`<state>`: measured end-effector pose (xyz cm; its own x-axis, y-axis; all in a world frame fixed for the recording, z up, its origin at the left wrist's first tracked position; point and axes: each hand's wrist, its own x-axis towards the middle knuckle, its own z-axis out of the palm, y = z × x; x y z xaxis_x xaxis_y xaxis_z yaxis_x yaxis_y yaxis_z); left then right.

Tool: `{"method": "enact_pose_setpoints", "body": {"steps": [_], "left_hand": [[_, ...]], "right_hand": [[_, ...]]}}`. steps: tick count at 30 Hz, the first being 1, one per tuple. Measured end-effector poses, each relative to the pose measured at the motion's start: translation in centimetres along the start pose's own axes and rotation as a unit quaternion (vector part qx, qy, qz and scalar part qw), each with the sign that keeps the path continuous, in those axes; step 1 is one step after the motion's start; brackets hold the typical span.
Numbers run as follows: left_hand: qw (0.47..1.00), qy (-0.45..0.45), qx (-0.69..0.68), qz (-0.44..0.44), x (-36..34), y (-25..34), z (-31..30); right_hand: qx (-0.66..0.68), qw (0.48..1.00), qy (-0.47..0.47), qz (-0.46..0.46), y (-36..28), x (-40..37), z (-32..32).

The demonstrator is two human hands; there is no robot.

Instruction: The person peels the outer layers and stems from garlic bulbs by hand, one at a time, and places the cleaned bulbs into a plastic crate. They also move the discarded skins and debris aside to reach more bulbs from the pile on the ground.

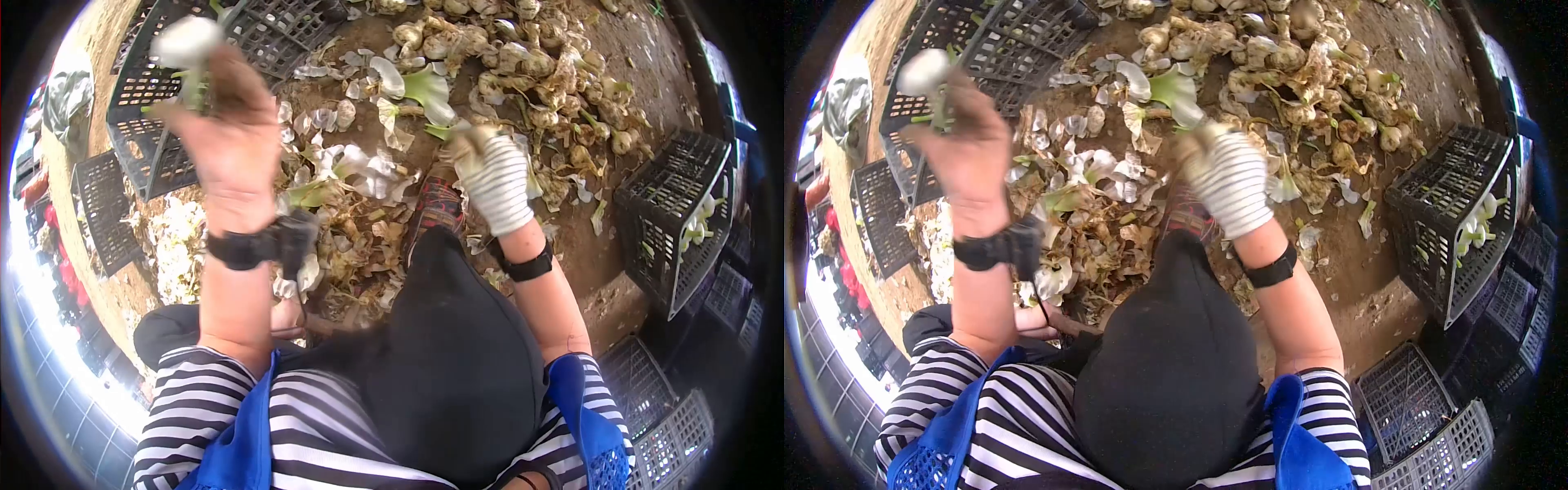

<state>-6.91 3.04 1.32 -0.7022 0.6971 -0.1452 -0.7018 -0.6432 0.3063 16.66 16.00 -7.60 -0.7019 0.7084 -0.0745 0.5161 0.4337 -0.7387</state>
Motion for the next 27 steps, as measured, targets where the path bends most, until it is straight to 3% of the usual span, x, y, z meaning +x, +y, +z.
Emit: {"method": "enact_pose_setpoints", "body": {"steps": [1,2,4,5,6,7,8,9,10,11,12,13,14,15,16,17,18,19,20,22,23,25,26,27], "left_hand": [[0.998,-0.06,0.019,-0.018,0.8,1.4,0.2],[0.997,-0.059,0.042,-0.019,0.6,1.6,0.2],[0.993,0.022,0.071,-0.092,0.0,0.0,-1.4],[0.976,0.064,0.175,-0.115,-0.6,-1.6,-2.3],[0.946,0.108,0.275,-0.136,-1.5,-3.5,-2.9],[0.913,0.107,0.355,-0.169,-2.6,-5.2,-3.1],[0.873,0.109,0.431,-0.201,-3.8,-6.7,-3.4],[0.824,0.038,0.537,-0.177,-4.7,-8.0,-4.0],[0.758,-0.034,0.634,-0.15,-5.4,-9.0,-4.3],[0.692,-0.12,0.704,-0.107,-5.8,-9.7,-3.7],[0.613,-0.204,0.761,-0.061,-6.0,-10.4,-3.1],[0.605,-0.23,0.76,-0.065,-6.5,-11.1,-2.8],[0.761,-0.207,0.604,-0.118,-6.9,-12.0,-2.8],[0.784,-0.18,0.574,-0.15,-6.6,-11.8,-2.8],[0.805,-0.155,0.543,-0.182,-6.1,-11.5,-2.8],[0.864,-0.086,0.447,-0.215,-5.8,-11.3,-2.4],[0.908,-0.015,0.342,-0.242,-5.7,-11.1,-2.2],[0.91,-0.003,0.327,-0.254,-5.5,-10.5,-2.3],[0.91,-0.002,0.328,-0.255,-5.5,-10.2,-2.1],[0.921,0.028,0.244,-0.303,-5.7,-9.9,-1.4],[0.897,0.004,0.334,-0.29,-5.9,-10.5,-2.2],[0.89,0.019,0.322,-0.322,-6.4,-10.7,-1.1],[0.882,0.037,0.312,-0.351,-6.5,-10.7,-0.8],[0.882,0.022,0.343,-0.323,-6.5,-10.7,-1.1]], "right_hand": [[-0.076,0.994,0.075,-0.012,1.4,0.6,-0.3],[-0.15,0.977,0.151,-0.025,2.9,1.1,-0.6],[-0.267,0.958,0.023,0.102,6.5,1.0,-0.1],[-0.235,0.948,-0.122,0.176,7.1,1.3,-0.3],[-0.235,0.948,-0.12,0.176,9.9,1.5,1.4],[-0.014,0.97,-0.08,0.229,15.0,2.0,4.3],[0.207,0.939,-0.038,0.272,17.7,2.0,5.9],[0.409,0.856,0.042,0.314,7.5,1.3,1.2],[0.543,0.759,0.066,0.354,5.3,1.5,0.5],[0.67,0.653,0.036,0.351,4.0,1.5,0.5],[0.671,0.653,0.032,0.35,1.7,1.3,0.0],[0.686,0.657,-0.018,0.313,-1.0,0.8,-0.8],[0.7,0.656,-0.069,0.274,-2.4,0.3,-1.1],[0.613,0.758,-0.062,0.214,-2.1,0.0,-0.8],[0.616,0.756,-0.064,0.213,-1.8,0.2,-1.4],[0.361,0.915,-0.069,0.166,-1.5,0.5,-2.3],[0.072,0.99,-0.067,0.104,-1.4,0.9,-3.1],[-0.132,0.984,0.095,-0.065,-0.6,1.3,-3.1],[-0.083,0.969,0.178,-0.147,-0.1,2.1,-3.4],[-0.003,0.966,0.194,-0.171,-3.1,1.8,-4.1],[-0.028,0.966,0.166,-0.198,-4.5,1.5,-4.1],[-0.044,0.952,0.105,-0.285,-4.9,1.1,-2.1],[0.005,0.972,0.068,-0.226,-4.6,0.9,-1.4],[-0.058,0.962,0.08,-0.254,-3.8,1.1,-1.2]]}}
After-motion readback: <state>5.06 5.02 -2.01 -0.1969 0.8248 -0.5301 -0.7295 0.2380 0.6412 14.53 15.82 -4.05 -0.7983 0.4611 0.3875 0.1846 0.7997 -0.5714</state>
